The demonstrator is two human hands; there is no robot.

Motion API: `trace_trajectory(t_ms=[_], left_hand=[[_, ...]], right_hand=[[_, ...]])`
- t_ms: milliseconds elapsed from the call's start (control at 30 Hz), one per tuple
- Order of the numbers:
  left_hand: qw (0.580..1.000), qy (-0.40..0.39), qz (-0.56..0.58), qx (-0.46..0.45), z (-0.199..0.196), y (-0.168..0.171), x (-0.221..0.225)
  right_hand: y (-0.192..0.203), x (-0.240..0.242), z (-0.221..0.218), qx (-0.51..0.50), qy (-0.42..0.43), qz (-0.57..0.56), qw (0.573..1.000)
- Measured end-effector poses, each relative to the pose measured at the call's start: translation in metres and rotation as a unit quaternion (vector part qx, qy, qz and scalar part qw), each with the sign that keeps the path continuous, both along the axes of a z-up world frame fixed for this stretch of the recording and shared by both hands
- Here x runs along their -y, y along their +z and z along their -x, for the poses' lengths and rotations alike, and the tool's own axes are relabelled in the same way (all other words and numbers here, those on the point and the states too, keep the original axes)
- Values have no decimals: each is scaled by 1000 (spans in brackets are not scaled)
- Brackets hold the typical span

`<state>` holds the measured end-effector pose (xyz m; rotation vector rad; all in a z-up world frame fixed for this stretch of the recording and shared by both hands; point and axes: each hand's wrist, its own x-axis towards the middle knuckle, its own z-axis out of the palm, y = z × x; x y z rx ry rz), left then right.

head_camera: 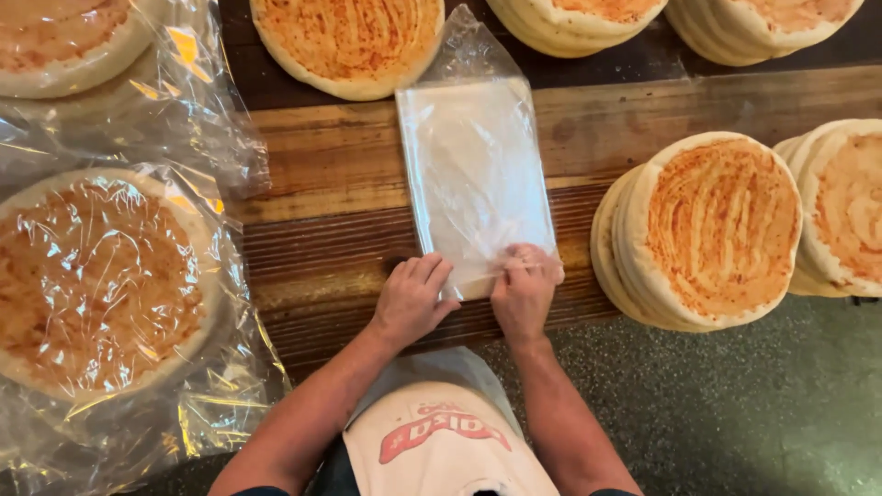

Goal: Bagging pre-sauced pizza bases into individual plastic sleeves at a high-speed production pace.

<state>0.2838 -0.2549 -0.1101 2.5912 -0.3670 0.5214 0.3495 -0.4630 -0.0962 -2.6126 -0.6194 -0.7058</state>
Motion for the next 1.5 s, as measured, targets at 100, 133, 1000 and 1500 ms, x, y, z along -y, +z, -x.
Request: trace_trajectory(t_ms=[100, 133, 1000, 1500], left_hand=[[999, 24, 26, 41, -6, 14, 1], [997, 43, 34, 57, -7, 21, 1], [869, -87, 486, -40, 23, 249, -63], [742, -45, 512, -431, -89, 283, -104]], right_hand=[[26, -14, 21, -64, 16, -62, 996], [45, -19, 35, -159, 45, -99, 981], [246, -66, 23, -174, 142, -398, 890], [108, -38, -165, -417, -35, -441, 794]])
